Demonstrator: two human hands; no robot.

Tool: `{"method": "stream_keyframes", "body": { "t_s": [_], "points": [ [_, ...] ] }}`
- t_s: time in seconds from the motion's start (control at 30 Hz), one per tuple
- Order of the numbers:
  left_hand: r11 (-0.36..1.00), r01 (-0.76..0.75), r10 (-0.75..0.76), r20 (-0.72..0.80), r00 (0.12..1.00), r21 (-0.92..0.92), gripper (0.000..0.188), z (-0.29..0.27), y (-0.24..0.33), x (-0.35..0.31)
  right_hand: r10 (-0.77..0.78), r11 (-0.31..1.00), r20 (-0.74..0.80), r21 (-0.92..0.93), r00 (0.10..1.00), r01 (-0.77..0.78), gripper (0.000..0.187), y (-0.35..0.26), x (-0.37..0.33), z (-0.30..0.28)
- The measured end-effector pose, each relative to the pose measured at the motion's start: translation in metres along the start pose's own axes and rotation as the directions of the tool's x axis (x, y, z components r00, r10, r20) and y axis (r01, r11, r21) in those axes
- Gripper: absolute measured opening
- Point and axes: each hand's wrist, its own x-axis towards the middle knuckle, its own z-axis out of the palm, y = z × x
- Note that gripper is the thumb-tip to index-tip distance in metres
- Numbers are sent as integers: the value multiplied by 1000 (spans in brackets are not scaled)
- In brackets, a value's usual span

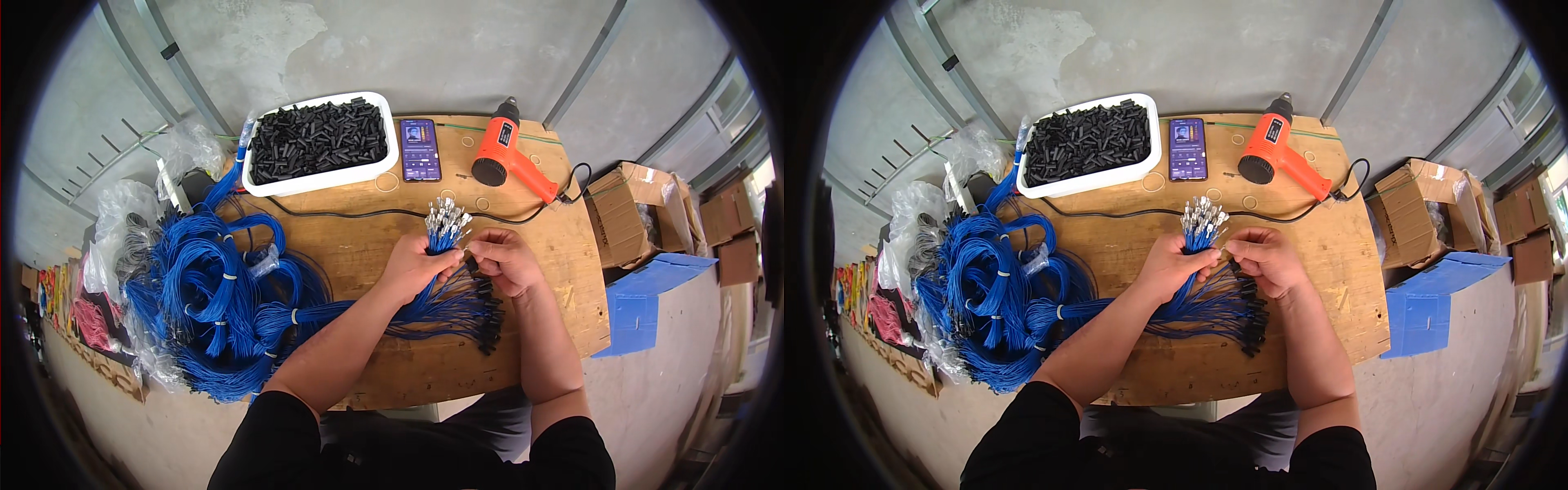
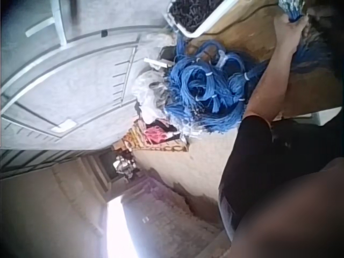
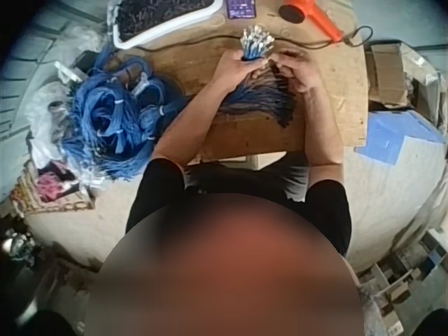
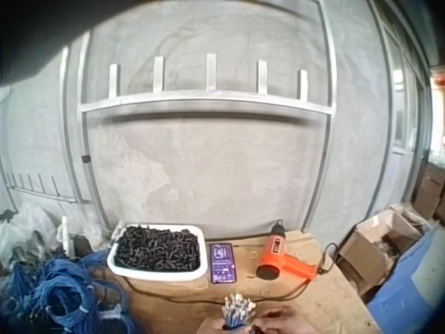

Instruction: Attaching small black sleeves to the ends of blue wires in a bundle.

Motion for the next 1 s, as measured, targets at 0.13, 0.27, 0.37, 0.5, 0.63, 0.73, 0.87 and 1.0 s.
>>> {"method": "stream_keyframes", "body": {
  "t_s": [0.13, 0.27, 0.37, 0.5, 0.63, 0.73, 0.87, 1.0],
  "points": [
    [1000, 14, -15, -52, 999, -12, 14, -3, -5, 3, -210, 910, 79, 380, 975, 165, 13, -6, 4, -13],
    [999, 8, -11, -55, 998, -48, 13, -1, -3, 3, -230, 765, -66, 604, 971, 222, 24, -2, 14, -18],
    [999, -6, 5, -43, 999, -37, 12, -1, -3, 4, -166, 829, -133, 517, 977, 211, 22, 3, 17, -25],
    [1000, -3, 1, -50, 999, -31, 11, -3, -4, 4, -143, 863, -160, 463, 977, 202, 19, 2, 17, -16],
    [1000, 4, -6, -50, 999, -31, 11, -2, -1, 3, -156, 926, -74, 337, 985, 172, 19, -2, 9, -16],
    [998, 3, -7, -44, 999, -70, 10, -6, -5, 5, -187, 973, -49, 132, 981, 192, 20, -3, 5, -2],
    [995, 16, -24, -76, 997, -102, 10, -3, -1, 4, -283, 957, -113, -94, 952, 274, 21, 3, 6, 4],
    [994, 7, -18, -100, 995, -112, 13, -3, -2, 5, -302, 951, -118, -103, 946, 291, 14, 6, 5, 3]
  ]
}}
